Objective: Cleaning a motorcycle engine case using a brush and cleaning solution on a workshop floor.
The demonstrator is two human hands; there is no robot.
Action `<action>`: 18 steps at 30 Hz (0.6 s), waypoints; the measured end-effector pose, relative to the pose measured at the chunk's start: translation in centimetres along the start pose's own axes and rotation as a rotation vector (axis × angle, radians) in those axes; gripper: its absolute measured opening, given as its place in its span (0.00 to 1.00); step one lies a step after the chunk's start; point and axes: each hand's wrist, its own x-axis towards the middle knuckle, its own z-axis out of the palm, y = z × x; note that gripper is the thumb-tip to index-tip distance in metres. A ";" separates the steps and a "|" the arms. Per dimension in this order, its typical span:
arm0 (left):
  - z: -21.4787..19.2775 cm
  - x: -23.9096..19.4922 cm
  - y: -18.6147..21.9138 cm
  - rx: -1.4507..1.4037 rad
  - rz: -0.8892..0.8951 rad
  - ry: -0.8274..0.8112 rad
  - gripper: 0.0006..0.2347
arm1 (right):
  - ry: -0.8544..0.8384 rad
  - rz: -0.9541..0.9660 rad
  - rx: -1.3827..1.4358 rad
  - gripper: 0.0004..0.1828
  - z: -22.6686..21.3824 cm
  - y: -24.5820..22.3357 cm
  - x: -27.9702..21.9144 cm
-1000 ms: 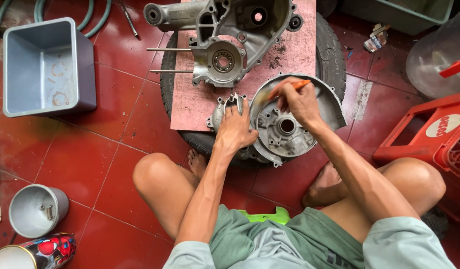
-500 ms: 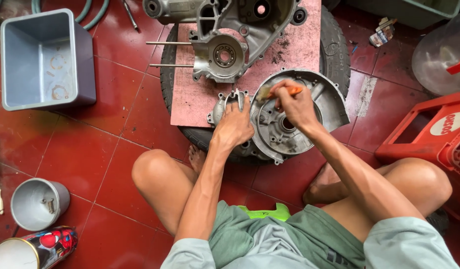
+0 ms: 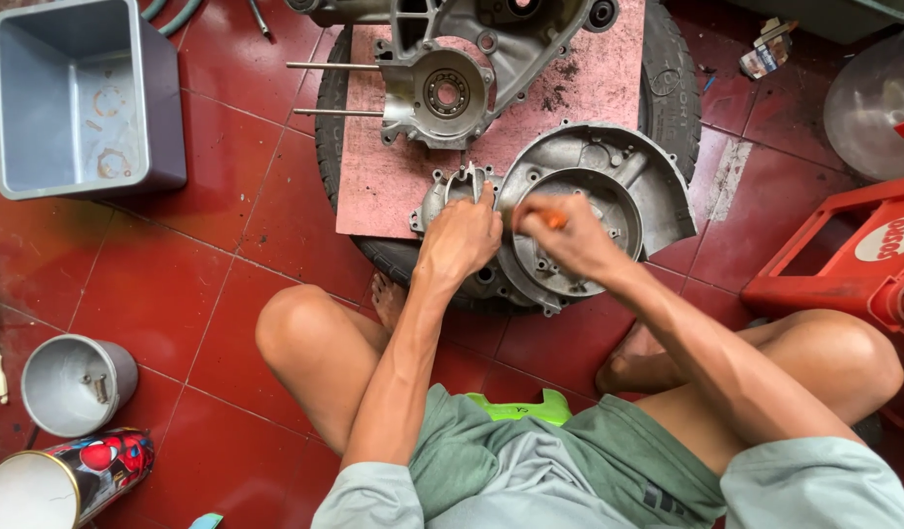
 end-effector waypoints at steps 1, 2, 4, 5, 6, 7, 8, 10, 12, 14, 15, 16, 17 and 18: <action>0.0 0.2 0.1 -0.001 0.001 -0.002 0.25 | 0.001 0.002 0.000 0.10 -0.3 -0.7 -0.5; -0.1 0.3 0.2 0.011 -0.013 0.008 0.26 | -0.065 0.058 0.010 0.10 -0.5 -1.5 -1.0; 0.2 0.6 0.2 0.023 -0.025 0.017 0.27 | -0.128 0.115 0.021 0.12 -0.9 -2.3 -1.2; 0.5 0.7 0.0 0.037 -0.025 0.024 0.27 | -0.049 0.111 0.074 0.13 -1.1 -2.4 -1.0; 0.9 0.7 -0.2 0.050 -0.027 0.030 0.27 | 0.029 0.108 0.129 0.14 -1.2 -2.5 -0.8; 0.8 0.5 0.0 0.049 -0.028 0.027 0.27 | 0.029 0.110 0.129 0.14 -1.1 -2.7 -1.1; 0.5 0.5 0.2 0.040 -0.037 0.034 0.26 | 0.047 0.118 0.130 0.13 -1.0 -2.8 -1.1; 0.5 0.5 0.4 0.031 -0.046 0.043 0.25 | 0.066 0.123 0.129 0.14 -0.6 -2.0 -1.2; 1.1 0.5 0.3 0.020 -0.049 0.020 0.25 | -0.149 0.051 -0.017 0.11 0.1 0.0 -1.4; 1.3 0.9 -0.1 0.039 -0.043 0.023 0.25 | -0.214 0.088 -0.031 0.13 -1.0 -3.0 -1.8; 1.5 1.2 -0.4 0.057 -0.039 0.026 0.25 | -0.280 0.127 -0.044 0.16 -1.6 -4.5 -2.0; 1.6 1.2 -0.4 0.059 -0.036 0.027 0.25 | -0.276 0.126 -0.045 0.16 -1.8 -4.0 -1.8; 1.7 1.2 -0.5 0.070 -0.033 0.019 0.25 | -0.154 0.110 0.008 0.14 -1.9 -3.6 -1.6; 1.7 1.3 -0.6 0.081 -0.030 0.014 0.25 | -0.031 0.093 0.057 0.14 -2.1 -3.2 -1.4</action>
